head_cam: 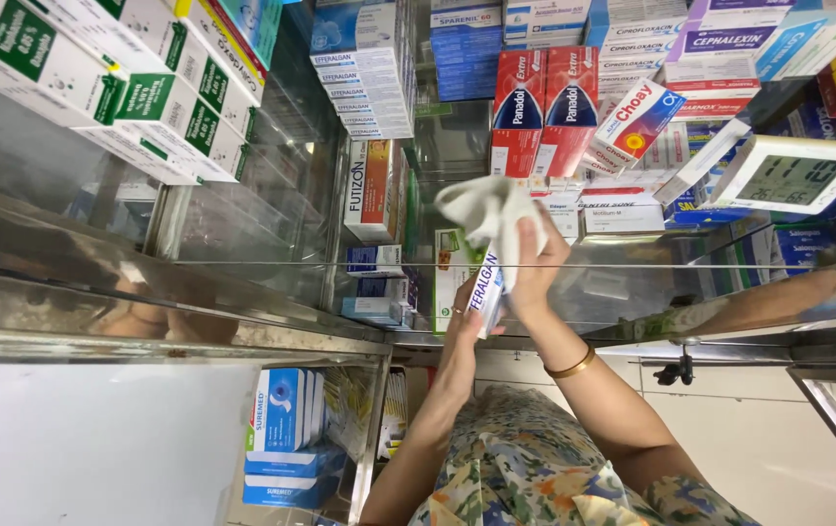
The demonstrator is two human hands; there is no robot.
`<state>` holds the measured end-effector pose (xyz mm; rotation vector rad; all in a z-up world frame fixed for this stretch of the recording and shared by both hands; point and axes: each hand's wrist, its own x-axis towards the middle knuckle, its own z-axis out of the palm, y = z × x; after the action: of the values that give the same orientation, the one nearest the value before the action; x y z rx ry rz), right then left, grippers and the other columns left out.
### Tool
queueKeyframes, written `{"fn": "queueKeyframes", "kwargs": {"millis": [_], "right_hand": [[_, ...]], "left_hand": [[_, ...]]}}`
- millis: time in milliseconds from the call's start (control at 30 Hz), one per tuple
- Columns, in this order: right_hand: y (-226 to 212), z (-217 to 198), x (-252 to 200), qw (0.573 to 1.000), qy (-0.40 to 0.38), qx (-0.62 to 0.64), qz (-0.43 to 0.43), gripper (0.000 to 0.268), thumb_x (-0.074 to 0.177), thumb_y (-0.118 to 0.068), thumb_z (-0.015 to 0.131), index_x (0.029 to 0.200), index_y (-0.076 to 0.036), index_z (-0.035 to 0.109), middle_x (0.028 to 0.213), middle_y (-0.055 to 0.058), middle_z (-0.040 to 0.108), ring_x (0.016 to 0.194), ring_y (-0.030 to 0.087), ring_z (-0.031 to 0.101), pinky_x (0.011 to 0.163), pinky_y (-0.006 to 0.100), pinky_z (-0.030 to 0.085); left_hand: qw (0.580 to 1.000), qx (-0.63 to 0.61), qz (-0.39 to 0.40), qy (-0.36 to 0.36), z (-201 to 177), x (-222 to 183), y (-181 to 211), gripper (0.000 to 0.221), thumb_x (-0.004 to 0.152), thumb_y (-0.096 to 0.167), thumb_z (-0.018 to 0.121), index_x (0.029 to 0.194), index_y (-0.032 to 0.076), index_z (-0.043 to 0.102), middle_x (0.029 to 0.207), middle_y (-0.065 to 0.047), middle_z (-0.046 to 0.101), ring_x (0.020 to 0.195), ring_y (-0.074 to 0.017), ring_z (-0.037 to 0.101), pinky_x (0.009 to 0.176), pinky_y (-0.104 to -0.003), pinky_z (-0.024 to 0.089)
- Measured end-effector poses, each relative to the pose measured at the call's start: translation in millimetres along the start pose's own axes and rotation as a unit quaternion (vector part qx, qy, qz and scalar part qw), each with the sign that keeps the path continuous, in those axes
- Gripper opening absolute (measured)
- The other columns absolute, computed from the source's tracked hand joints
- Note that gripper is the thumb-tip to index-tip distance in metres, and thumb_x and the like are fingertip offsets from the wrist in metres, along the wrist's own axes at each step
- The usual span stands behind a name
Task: The person wipes down various medicine boxes, a digital thermometer, and the glass shelves of a display case using a cloth.
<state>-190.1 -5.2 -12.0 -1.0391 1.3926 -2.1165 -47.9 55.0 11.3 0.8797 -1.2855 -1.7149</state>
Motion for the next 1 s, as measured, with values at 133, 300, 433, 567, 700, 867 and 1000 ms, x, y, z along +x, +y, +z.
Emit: {"fn": "queueKeyframes", "kwargs": {"millis": [133, 300, 433, 567, 700, 867, 1000], "right_hand": [[22, 1, -29, 0.999, -0.018, -0.038, 0.033, 0.051, 0.109, -0.029, 0.049, 0.144, 0.008, 0.052, 0.142, 0.027, 0.053, 0.129, 0.031, 0.048, 0.112, 0.042, 0.038], [3, 6, -84, 0.973, -0.216, -0.081, 0.022, 0.068, 0.112, -0.043, 0.03, 0.164, 0.001, 0.019, 0.174, 0.025, 0.012, 0.163, 0.038, 0.008, 0.13, 0.046, 0.009], [-12, 10, -50, 0.973, -0.213, -0.063, -0.057, 0.074, 0.113, -0.046, 0.03, 0.165, 0.003, 0.012, 0.174, 0.025, 0.007, 0.162, 0.037, 0.004, 0.131, 0.044, 0.004], [-16, 5, -9, 0.983, -0.151, -0.056, -0.094, 0.055, 0.107, -0.043, 0.044, 0.145, -0.005, 0.054, 0.133, 0.017, 0.057, 0.128, 0.027, 0.053, 0.113, 0.042, 0.042], [28, -19, 0, 0.99, -0.004, 0.012, 0.137, 0.052, 0.091, -0.029, 0.068, 0.127, -0.001, 0.042, 0.102, 0.009, 0.067, 0.082, 0.024, 0.069, 0.065, 0.041, 0.058], [8, -25, 13, 0.991, 0.024, -0.108, 0.07, 0.048, 0.101, -0.038, 0.065, 0.129, 0.001, 0.058, 0.105, 0.006, 0.068, 0.087, 0.018, 0.069, 0.072, 0.034, 0.058], [-8, -18, 9, 0.958, 0.096, 0.213, 0.166, 0.049, 0.102, -0.042, 0.057, 0.133, -0.004, 0.054, 0.115, 0.001, 0.068, 0.103, 0.014, 0.068, 0.089, 0.033, 0.058]], "left_hand": [[0.999, -0.004, 0.048, 0.019, 2, -2, -16, 0.075, 0.102, 0.054, 0.037, 0.161, 0.008, 0.027, 0.164, -0.013, 0.034, 0.148, -0.0254, 0.035, 0.117, -0.046, 0.031], [0.991, -0.09, 0.016, 0.096, -13, 16, -24, 0.074, 0.103, 0.055, 0.037, 0.159, 0.008, 0.029, 0.161, -0.013, 0.037, 0.148, -0.025, 0.035, 0.121, -0.043, 0.028], [0.995, -0.063, 0.05, 0.059, -9, 7, -1, 0.08, 0.102, 0.062, 0.038, 0.158, 0.004, 0.035, 0.155, -0.018, 0.045, 0.145, -0.0293, 0.042, 0.119, -0.044, 0.035], [0.993, 0.062, 0.104, 0.005, 4, -6, 21, 0.087, 0.101, 0.068, 0.041, 0.159, 0.004, 0.033, 0.153, -0.019, 0.043, 0.147, -0.0306, 0.04, 0.12, -0.044, 0.034], [0.984, 0.142, 0.101, -0.029, 14, -15, 39, 0.088, 0.1, 0.07, 0.041, 0.161, 0.008, 0.032, 0.148, -0.02, 0.042, 0.145, -0.0321, 0.042, 0.119, -0.045, 0.037], [0.974, 0.202, 0.103, -0.003, 5, -4, 44, 0.086, 0.095, 0.068, 0.047, 0.161, 0.013, 0.04, 0.14, -0.019, 0.045, 0.135, -0.0317, 0.049, 0.111, -0.047, 0.045], [0.895, 0.288, 0.301, 0.157, -21, 37, 47, 0.073, 0.091, 0.044, 0.068, 0.158, 0.023, 0.049, 0.149, -0.016, 0.052, 0.141, -0.0358, 0.049, 0.122, -0.054, 0.04]]}}
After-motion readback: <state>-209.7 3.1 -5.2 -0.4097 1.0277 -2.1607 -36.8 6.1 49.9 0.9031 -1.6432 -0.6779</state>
